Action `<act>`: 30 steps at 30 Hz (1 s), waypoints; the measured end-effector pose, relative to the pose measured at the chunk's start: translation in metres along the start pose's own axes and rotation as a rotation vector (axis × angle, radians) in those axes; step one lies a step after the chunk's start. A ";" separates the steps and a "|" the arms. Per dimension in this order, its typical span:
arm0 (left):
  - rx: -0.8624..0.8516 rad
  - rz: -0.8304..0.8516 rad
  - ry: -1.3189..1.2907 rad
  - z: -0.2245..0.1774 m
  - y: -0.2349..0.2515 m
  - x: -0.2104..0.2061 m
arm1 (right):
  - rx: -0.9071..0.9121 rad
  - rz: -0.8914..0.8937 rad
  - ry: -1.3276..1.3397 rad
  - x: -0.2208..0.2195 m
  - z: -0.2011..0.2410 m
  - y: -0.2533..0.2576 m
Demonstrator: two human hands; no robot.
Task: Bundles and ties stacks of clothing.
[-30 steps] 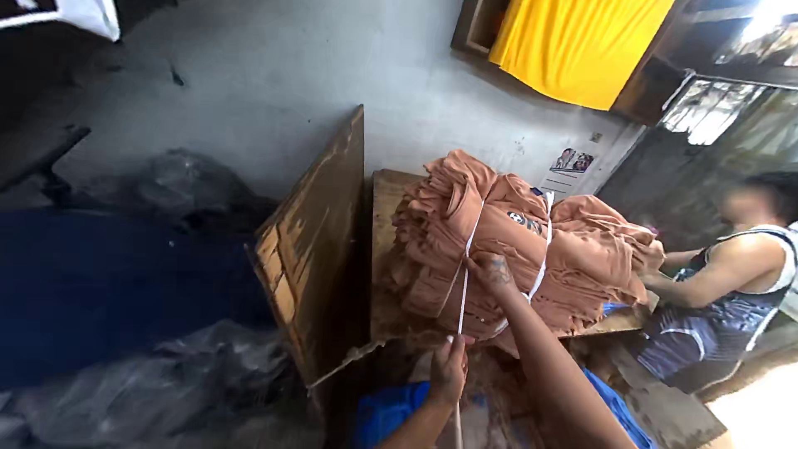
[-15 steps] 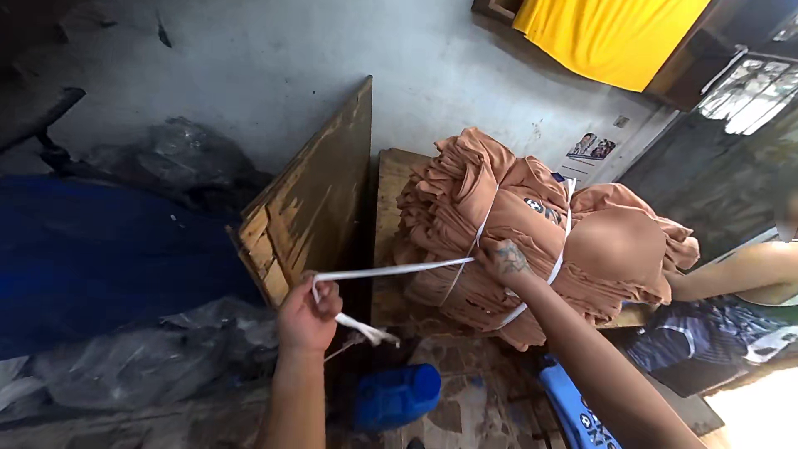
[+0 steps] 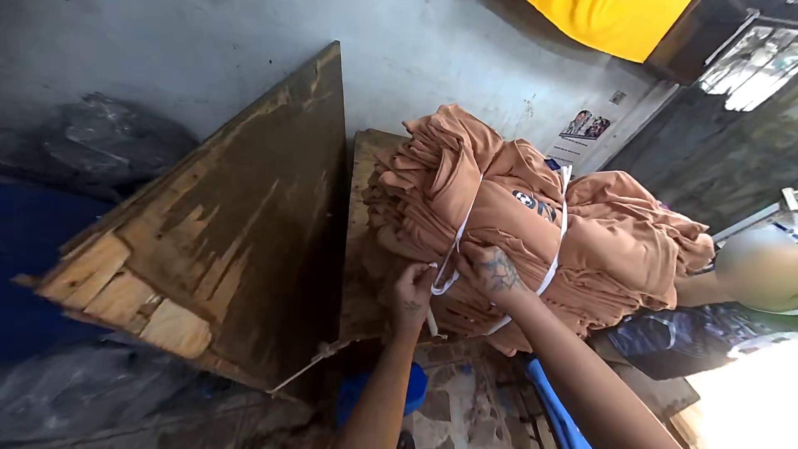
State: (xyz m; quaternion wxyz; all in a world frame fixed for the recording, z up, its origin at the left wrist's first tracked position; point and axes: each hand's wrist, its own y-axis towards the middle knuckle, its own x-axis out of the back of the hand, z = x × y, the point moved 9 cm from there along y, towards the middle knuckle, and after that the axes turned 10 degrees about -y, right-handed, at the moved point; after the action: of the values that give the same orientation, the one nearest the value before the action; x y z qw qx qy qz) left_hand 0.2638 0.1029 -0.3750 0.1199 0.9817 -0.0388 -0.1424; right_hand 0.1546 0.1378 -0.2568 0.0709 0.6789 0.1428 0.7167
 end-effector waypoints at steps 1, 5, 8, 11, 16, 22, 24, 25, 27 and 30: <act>-0.102 -0.052 0.067 -0.001 -0.005 -0.004 | -0.005 -0.001 0.000 -0.002 -0.002 0.000; -0.197 -0.045 0.062 0.003 -0.011 -0.023 | -0.008 -0.015 0.020 -0.007 -0.010 0.004; -0.146 -0.035 0.147 0.004 -0.005 -0.032 | -0.003 -0.005 0.038 -0.010 -0.012 0.004; -0.151 -0.025 0.198 0.005 -0.003 -0.033 | -0.012 0.029 0.032 -0.009 -0.009 0.004; -0.422 -0.154 0.125 -0.003 -0.021 -0.013 | -0.036 0.036 0.052 -0.013 -0.009 0.000; 0.185 -0.291 -0.871 -0.100 -0.014 -0.010 | -0.171 0.139 0.030 -0.009 -0.003 -0.007; 0.246 -0.088 -1.003 -0.171 -0.056 -0.022 | -0.315 0.397 0.051 0.001 0.010 -0.017; 0.213 0.004 -0.995 -0.194 -0.074 -0.026 | -0.227 0.182 0.109 0.008 0.009 -0.019; 0.145 0.043 -0.991 -0.217 -0.085 -0.019 | -0.272 0.191 0.360 0.018 0.010 -0.031; 0.041 0.114 -0.990 -0.248 -0.082 -0.025 | -0.446 0.277 0.579 0.039 0.033 -0.054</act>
State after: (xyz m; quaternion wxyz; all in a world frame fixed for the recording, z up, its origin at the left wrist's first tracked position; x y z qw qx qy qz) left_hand 0.3148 0.2408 -0.1580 0.0755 0.7947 -0.1476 -0.5839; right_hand 0.1795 0.2039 -0.2345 0.0760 0.4291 -0.0952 0.8950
